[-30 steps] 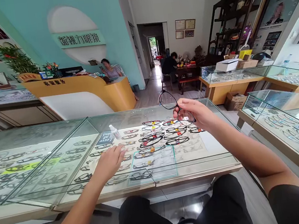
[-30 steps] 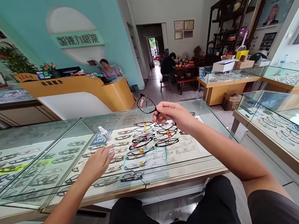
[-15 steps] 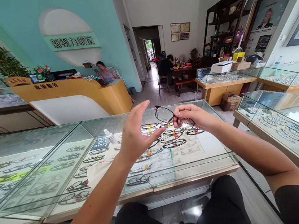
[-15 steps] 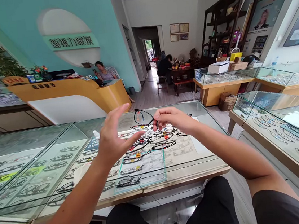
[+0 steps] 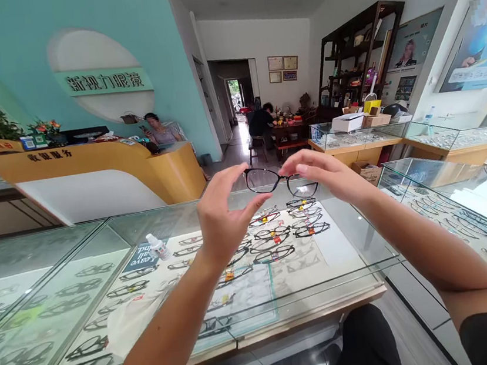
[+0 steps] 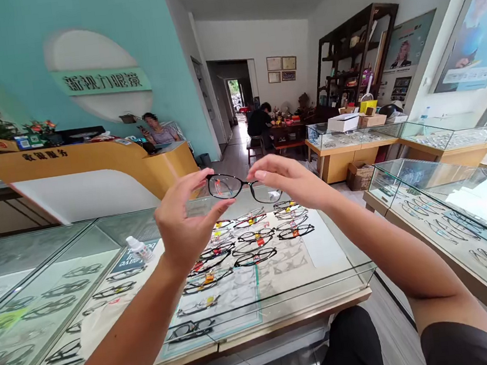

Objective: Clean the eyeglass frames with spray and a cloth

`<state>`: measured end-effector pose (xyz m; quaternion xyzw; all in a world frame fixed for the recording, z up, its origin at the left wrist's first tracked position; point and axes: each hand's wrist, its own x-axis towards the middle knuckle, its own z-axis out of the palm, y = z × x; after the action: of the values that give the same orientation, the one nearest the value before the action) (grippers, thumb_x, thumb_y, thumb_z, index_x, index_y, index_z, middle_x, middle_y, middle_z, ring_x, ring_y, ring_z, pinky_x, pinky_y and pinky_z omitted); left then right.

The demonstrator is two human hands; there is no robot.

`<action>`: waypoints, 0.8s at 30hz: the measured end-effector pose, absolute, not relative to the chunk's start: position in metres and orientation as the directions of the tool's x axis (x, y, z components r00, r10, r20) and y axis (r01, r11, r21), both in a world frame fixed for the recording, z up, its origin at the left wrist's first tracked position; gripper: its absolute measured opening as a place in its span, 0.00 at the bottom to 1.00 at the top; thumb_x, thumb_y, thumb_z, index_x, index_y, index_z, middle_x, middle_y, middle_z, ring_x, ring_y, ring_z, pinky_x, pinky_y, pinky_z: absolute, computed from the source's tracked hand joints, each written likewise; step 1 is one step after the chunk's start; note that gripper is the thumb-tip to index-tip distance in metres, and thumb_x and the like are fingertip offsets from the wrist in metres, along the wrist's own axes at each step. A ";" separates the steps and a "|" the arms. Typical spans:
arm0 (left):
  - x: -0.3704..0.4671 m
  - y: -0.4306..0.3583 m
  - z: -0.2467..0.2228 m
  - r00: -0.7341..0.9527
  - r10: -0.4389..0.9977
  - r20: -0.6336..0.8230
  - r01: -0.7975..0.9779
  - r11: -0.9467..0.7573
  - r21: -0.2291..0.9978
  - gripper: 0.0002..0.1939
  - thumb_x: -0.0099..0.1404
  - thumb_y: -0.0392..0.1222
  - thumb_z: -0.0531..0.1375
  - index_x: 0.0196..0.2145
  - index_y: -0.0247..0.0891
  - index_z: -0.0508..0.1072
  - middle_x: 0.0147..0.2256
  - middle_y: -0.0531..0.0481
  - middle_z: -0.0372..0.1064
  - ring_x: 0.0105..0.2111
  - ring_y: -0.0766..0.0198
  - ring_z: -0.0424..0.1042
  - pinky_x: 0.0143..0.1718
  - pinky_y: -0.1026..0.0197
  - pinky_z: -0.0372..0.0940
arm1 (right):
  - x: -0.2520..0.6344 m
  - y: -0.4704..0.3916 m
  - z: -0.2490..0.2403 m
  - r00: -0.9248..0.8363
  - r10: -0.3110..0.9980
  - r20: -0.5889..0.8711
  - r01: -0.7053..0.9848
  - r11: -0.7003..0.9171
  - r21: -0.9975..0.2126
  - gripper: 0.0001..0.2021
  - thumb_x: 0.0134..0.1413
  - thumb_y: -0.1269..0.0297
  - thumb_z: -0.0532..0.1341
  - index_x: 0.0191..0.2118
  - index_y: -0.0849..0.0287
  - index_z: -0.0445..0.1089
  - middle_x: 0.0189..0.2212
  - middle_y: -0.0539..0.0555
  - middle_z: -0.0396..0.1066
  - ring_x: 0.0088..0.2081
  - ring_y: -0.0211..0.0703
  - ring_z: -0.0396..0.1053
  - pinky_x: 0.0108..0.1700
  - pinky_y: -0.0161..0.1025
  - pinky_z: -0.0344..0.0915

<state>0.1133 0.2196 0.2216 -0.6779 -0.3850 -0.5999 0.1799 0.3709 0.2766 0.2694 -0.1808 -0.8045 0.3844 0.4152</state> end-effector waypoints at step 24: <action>0.109 0.262 0.320 -0.123 -0.086 0.989 0.721 -0.692 0.029 0.41 0.65 0.75 0.65 0.67 0.52 0.70 0.65 0.43 0.71 0.72 0.43 0.64 0.65 0.39 0.71 | 0.315 0.299 0.311 0.109 0.072 0.991 0.330 0.938 -0.105 0.29 0.69 0.47 0.66 0.70 0.42 0.64 0.69 0.57 0.68 0.68 0.65 0.69 0.61 0.64 0.76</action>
<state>0.1090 0.2625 0.3203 -0.5964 -0.2663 -0.7003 0.2881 0.3155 0.2988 0.3107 -0.1521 -0.6618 -0.0884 0.7288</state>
